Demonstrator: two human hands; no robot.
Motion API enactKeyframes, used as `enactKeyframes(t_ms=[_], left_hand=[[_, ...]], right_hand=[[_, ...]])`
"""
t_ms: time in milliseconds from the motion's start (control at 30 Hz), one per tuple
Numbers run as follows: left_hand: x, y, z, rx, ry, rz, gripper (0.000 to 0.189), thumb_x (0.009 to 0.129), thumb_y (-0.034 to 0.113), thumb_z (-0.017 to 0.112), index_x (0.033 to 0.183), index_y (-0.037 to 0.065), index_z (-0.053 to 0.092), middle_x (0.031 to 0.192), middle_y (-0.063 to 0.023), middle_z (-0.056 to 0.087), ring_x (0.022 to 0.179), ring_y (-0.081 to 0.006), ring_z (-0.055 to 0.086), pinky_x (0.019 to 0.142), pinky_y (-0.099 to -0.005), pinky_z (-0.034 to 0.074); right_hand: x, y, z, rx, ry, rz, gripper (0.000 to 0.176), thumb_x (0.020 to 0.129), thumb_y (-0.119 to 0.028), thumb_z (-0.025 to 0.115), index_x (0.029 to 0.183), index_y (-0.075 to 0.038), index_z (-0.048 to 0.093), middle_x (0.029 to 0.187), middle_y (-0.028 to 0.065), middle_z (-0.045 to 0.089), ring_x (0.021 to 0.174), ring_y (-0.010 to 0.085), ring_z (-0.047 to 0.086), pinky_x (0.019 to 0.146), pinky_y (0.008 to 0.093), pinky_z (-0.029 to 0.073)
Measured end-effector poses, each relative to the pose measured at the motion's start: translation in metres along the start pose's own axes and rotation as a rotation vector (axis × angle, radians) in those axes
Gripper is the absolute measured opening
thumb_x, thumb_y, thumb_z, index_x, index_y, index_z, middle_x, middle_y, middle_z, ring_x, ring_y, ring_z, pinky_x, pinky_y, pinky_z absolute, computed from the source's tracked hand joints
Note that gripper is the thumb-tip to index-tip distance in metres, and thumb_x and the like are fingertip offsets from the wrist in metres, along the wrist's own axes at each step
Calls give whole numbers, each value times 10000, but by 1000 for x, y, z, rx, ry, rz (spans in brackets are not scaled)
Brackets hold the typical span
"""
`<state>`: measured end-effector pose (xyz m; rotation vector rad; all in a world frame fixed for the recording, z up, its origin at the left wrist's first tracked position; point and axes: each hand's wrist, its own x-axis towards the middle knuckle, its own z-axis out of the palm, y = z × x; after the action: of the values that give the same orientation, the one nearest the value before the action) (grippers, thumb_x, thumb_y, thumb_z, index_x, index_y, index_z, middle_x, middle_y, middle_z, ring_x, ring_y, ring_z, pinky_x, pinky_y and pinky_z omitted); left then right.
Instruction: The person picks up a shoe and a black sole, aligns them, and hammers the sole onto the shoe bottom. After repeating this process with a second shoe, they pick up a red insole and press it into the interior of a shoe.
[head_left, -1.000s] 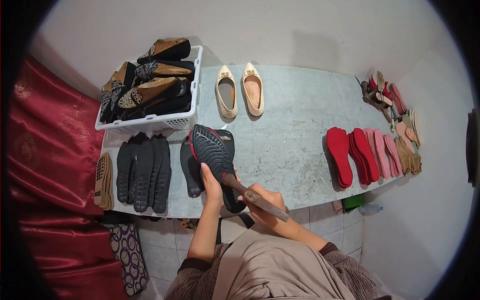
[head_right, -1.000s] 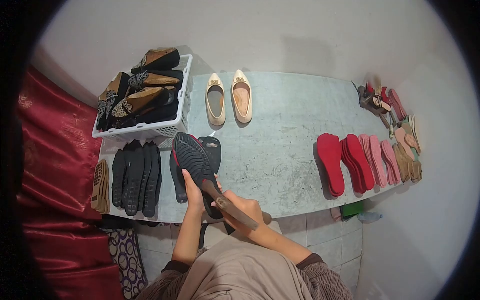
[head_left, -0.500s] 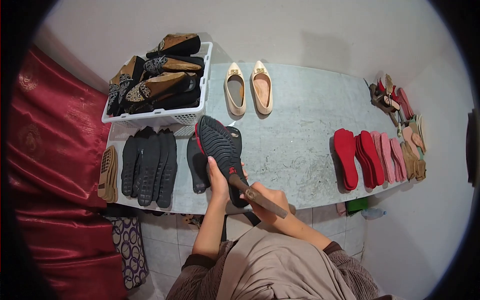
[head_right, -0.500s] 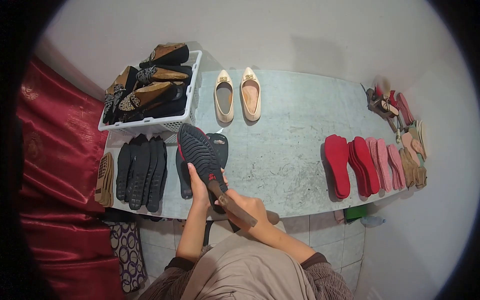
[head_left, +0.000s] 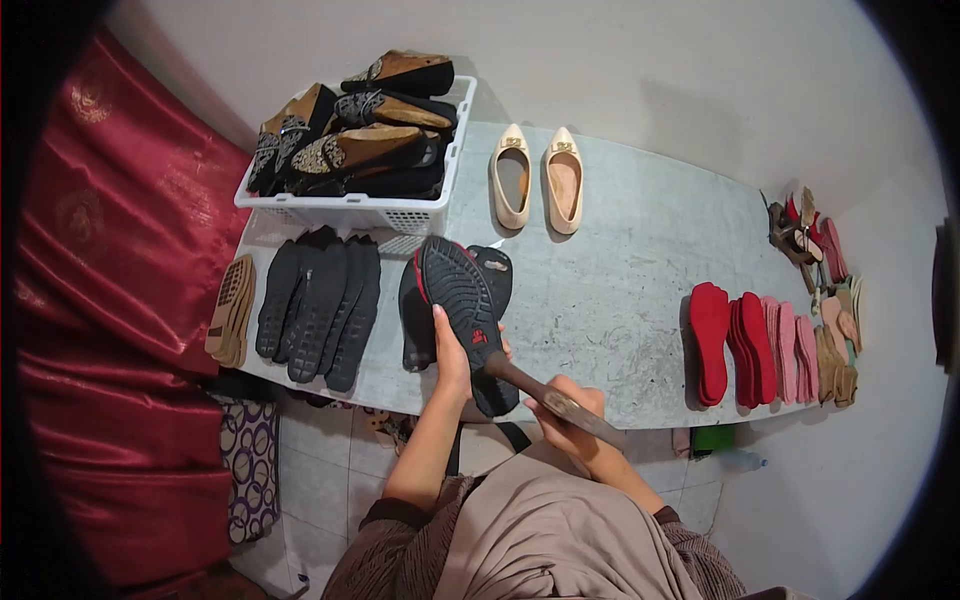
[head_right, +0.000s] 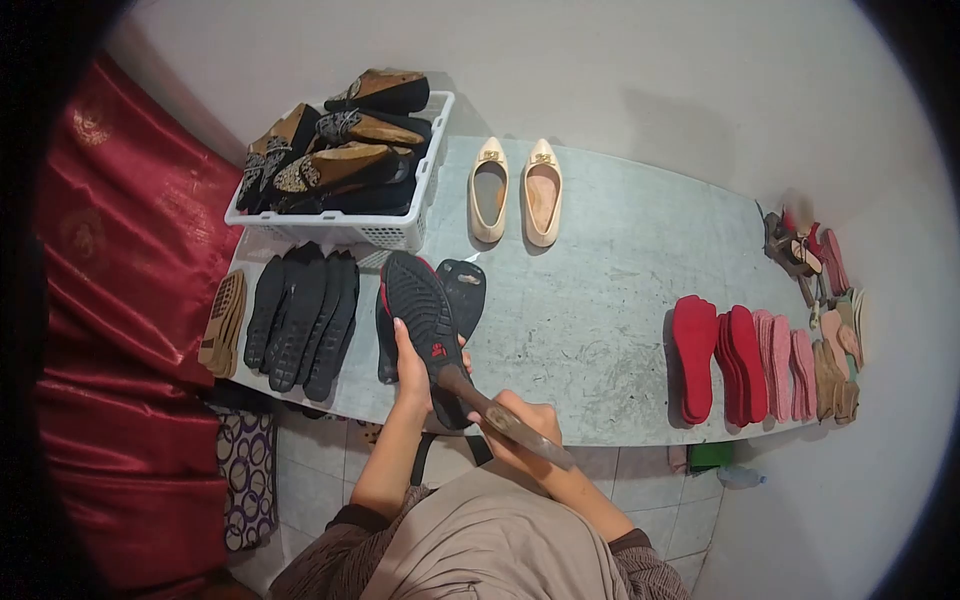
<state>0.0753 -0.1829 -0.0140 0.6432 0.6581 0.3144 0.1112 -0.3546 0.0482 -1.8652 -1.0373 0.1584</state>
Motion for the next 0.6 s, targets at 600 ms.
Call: enactKeyframes(t_ms=[600], left_hand=[[-8,12,8,30,100,367,768,887,613,132,823,-27,551,631,-136,575,526,-221,579,487,-319,499]], right_hand=[[-10,6,0,-56,-69,-50,296,729,-250,720,648,-71,499,469,64,438,381,239,463,386,292,358]])
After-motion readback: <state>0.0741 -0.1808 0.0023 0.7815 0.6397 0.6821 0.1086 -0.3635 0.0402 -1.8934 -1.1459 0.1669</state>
